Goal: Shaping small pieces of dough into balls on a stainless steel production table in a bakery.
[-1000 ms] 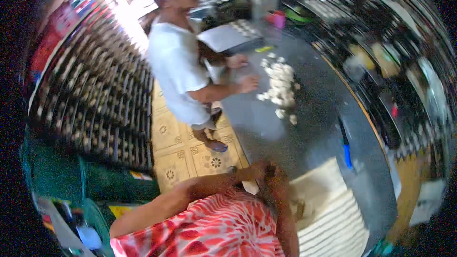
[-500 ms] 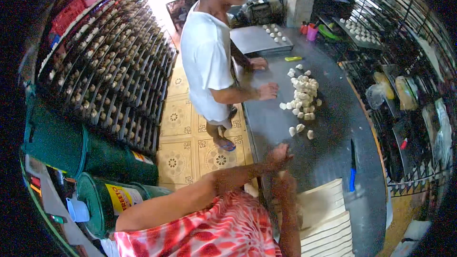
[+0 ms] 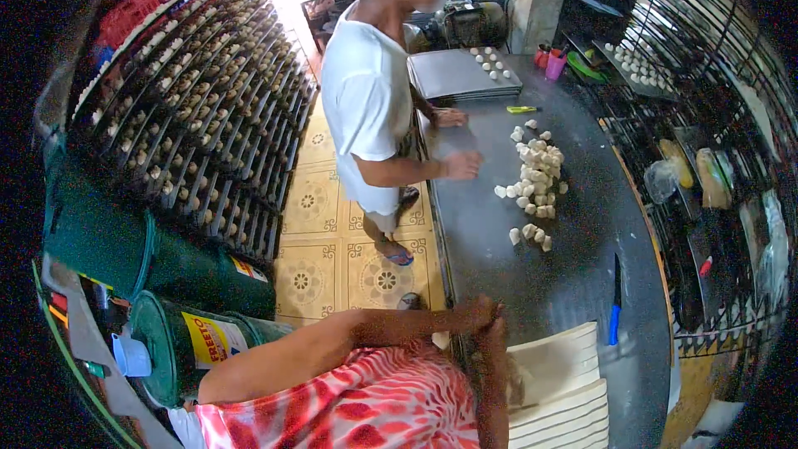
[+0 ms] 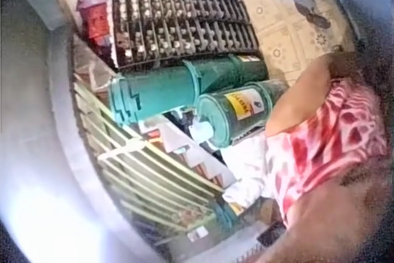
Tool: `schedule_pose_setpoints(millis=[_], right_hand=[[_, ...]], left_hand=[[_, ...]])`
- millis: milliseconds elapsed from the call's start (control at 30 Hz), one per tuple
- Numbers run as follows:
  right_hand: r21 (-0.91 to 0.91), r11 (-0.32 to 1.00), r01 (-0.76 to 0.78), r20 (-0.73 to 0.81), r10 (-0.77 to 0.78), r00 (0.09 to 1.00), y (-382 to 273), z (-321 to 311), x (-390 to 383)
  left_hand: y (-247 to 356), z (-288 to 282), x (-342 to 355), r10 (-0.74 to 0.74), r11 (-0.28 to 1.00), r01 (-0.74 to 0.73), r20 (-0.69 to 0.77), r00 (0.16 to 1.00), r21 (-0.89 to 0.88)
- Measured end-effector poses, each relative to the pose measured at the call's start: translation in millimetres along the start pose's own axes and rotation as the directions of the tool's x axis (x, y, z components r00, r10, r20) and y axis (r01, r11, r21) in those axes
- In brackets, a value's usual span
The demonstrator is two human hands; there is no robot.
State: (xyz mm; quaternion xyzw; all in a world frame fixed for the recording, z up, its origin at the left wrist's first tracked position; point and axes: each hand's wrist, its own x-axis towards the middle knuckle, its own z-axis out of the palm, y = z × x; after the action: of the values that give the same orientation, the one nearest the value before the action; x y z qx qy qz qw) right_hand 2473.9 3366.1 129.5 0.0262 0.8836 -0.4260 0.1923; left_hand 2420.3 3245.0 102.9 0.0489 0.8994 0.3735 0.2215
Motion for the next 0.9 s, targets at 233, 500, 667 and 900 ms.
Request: schedule_pose_setpoints(millis=[233,500,667,900], right_hand=[[-0.475,0.873,0.114,-0.009,-0.134,0.991,-20,-37,-20],[-0.196,0.962,0.192,-0.159,-0.224,0.962,-4,-48,-19],[-0.111,0.988,0.111,-0.048,-0.117,0.992,-17,-29,-40],[-0.353,0.931,0.09,-0.003,-0.097,0.995,-26,-32,-39]], left_hand=[[15,-33,39,0.273,0.95,-0.291,-0.156,0.949,-0.11],[-7,-2,49,0.596,0.8,-0.6,0.101,0.796,0.011],[-22,35,11,0.356,0.91,-0.386,0.192,0.915,0.154],[-15,38,39,0.388,0.92,-0.391,-0.212,0.897,0.031]])
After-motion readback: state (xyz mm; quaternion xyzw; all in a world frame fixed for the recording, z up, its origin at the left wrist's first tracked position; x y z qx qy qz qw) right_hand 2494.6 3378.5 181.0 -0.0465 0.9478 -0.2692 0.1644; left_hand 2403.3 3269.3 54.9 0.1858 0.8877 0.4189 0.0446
